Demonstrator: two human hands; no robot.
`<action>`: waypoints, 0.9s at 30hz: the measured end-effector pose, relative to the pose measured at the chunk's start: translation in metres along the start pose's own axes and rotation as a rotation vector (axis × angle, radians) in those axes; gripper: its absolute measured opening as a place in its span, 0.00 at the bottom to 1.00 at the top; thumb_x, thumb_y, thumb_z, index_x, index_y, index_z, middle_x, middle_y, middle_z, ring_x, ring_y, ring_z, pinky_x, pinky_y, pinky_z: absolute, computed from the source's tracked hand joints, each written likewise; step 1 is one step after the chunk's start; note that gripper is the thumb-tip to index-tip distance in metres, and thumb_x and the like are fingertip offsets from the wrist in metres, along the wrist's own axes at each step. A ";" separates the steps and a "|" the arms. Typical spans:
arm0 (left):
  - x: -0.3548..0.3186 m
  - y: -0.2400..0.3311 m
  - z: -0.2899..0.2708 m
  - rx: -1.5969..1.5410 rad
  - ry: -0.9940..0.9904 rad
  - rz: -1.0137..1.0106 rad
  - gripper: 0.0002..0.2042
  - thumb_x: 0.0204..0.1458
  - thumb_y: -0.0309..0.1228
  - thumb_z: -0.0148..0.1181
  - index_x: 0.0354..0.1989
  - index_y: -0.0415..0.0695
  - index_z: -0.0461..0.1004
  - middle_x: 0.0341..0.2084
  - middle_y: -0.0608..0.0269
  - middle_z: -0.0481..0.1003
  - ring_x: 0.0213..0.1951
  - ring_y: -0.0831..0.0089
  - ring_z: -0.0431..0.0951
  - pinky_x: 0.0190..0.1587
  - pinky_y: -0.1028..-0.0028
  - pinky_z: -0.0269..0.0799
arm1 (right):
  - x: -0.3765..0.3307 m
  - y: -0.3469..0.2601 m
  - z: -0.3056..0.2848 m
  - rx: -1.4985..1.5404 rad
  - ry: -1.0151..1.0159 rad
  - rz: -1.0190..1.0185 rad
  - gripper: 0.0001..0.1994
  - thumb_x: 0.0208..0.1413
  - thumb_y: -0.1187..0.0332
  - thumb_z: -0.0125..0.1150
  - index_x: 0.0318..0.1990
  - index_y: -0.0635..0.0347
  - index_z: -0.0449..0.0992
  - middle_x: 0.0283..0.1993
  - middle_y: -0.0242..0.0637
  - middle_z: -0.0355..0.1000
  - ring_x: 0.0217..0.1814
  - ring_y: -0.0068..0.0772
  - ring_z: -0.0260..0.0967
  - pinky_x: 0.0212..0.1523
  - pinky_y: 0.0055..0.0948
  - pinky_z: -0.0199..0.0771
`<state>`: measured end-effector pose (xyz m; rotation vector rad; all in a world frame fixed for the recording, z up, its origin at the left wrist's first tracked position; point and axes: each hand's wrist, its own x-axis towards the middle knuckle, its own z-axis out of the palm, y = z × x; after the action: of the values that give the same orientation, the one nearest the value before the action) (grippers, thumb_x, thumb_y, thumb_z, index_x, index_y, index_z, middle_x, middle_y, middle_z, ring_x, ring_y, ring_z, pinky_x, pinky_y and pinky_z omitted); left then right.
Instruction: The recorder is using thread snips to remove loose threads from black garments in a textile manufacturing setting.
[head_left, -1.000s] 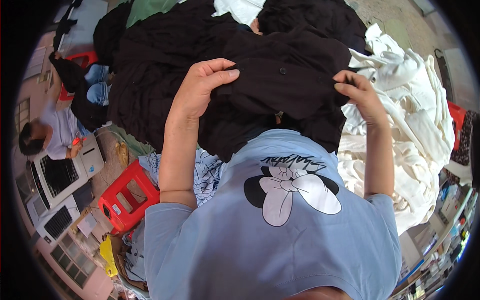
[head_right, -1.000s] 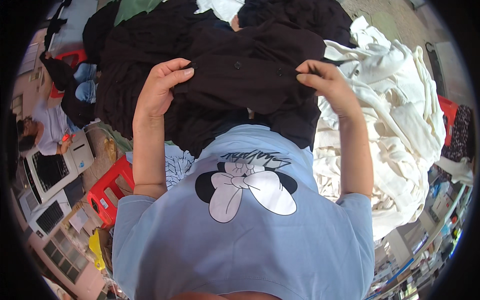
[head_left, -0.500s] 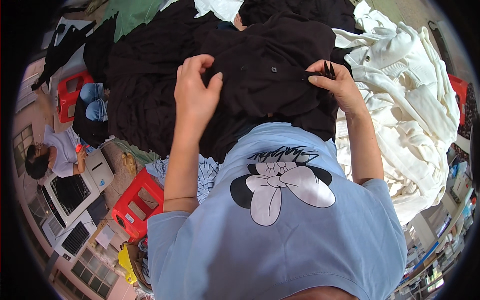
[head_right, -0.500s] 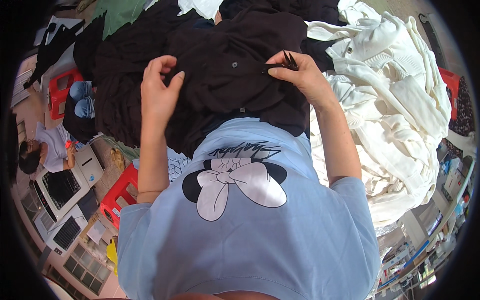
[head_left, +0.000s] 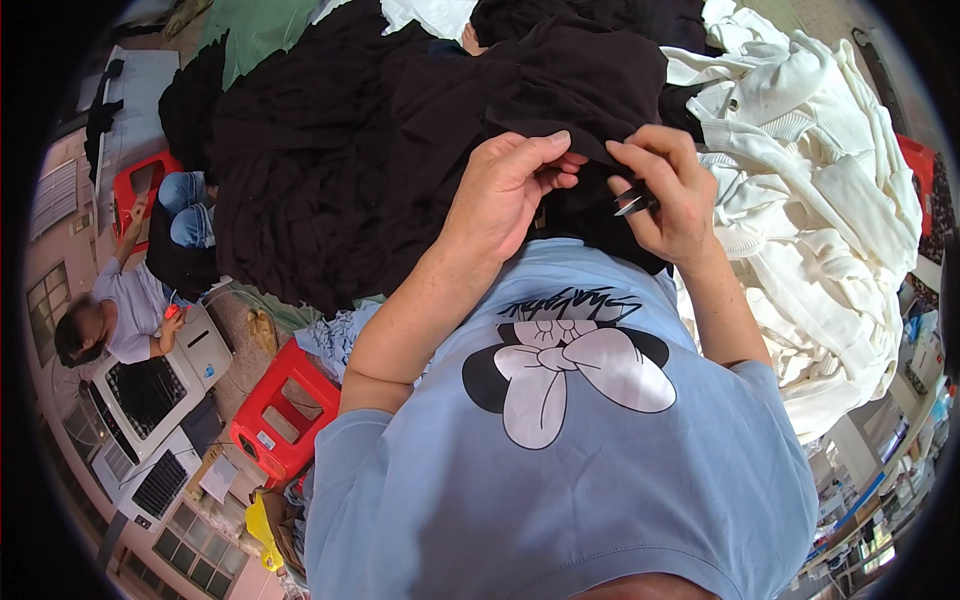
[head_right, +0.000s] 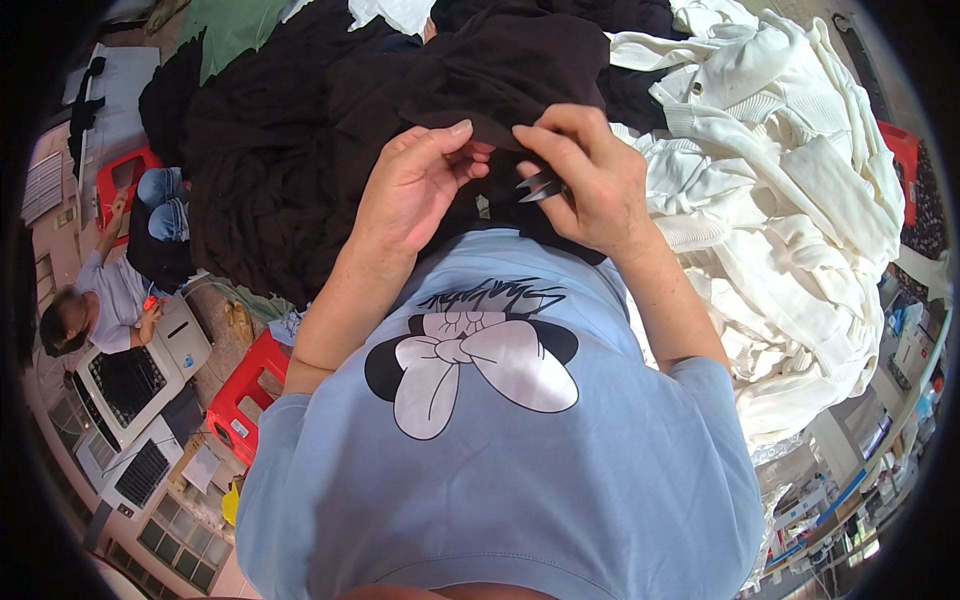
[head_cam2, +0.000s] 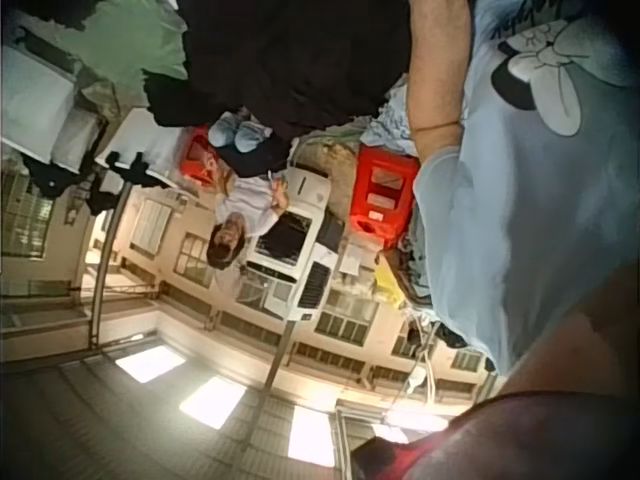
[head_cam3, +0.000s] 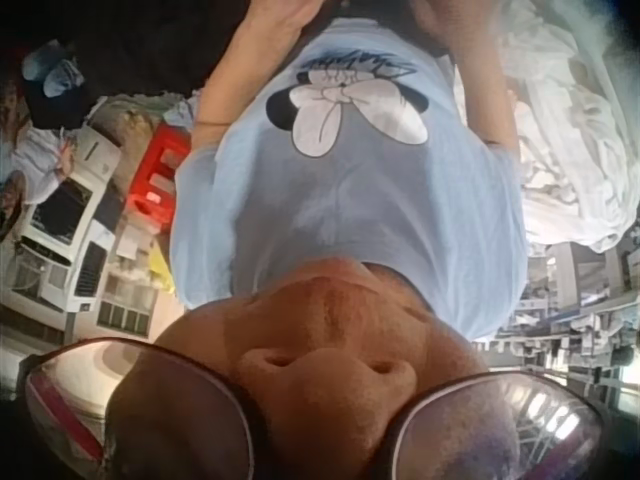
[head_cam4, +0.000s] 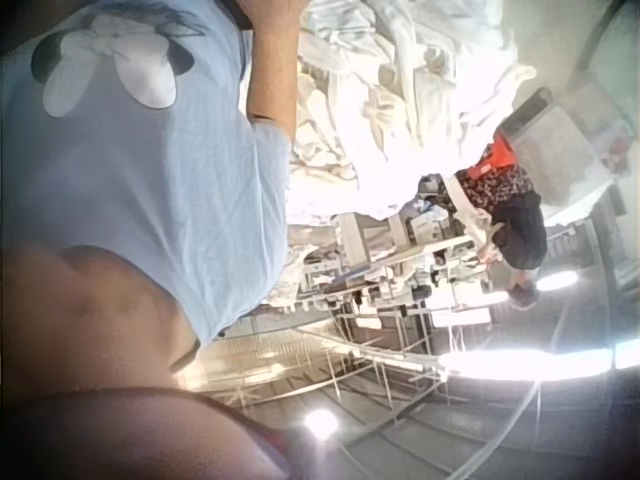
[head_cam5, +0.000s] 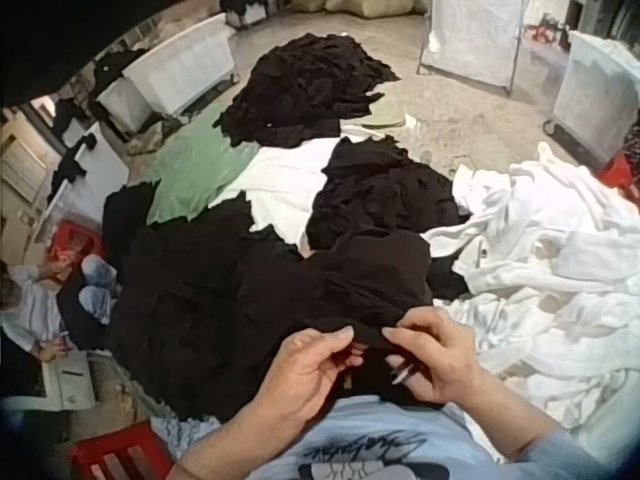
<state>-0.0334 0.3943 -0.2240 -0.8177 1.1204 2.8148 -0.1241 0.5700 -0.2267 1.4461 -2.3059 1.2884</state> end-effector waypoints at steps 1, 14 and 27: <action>-0.001 0.000 0.000 0.002 0.000 -0.002 0.08 0.55 0.28 0.59 0.32 0.34 0.77 0.28 0.56 0.78 0.29 0.73 0.76 0.38 0.75 0.73 | 0.001 -0.003 -0.002 0.064 -0.003 0.087 0.17 0.42 0.74 0.63 0.43 0.59 0.76 0.39 0.37 0.70 0.35 0.36 0.72 0.30 0.29 0.72; -0.009 -0.008 0.003 0.080 -0.009 0.150 0.06 0.53 0.24 0.59 0.33 0.33 0.79 0.32 0.54 0.80 0.36 0.70 0.79 0.48 0.70 0.72 | 0.009 -0.015 0.002 0.060 -0.005 0.212 0.09 0.53 0.67 0.63 0.41 0.59 0.77 0.36 0.34 0.72 0.31 0.33 0.72 0.28 0.27 0.71; -0.011 -0.008 0.008 0.245 0.082 0.172 0.05 0.51 0.21 0.60 0.34 0.32 0.79 0.31 0.55 0.80 0.34 0.73 0.80 0.45 0.75 0.73 | 0.011 -0.015 0.002 -0.111 0.005 0.110 0.07 0.51 0.68 0.64 0.37 0.57 0.78 0.34 0.30 0.72 0.33 0.33 0.72 0.29 0.29 0.70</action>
<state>-0.0258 0.4069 -0.2192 -0.8594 1.5818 2.7148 -0.1170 0.5584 -0.2135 1.2970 -2.4420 1.1673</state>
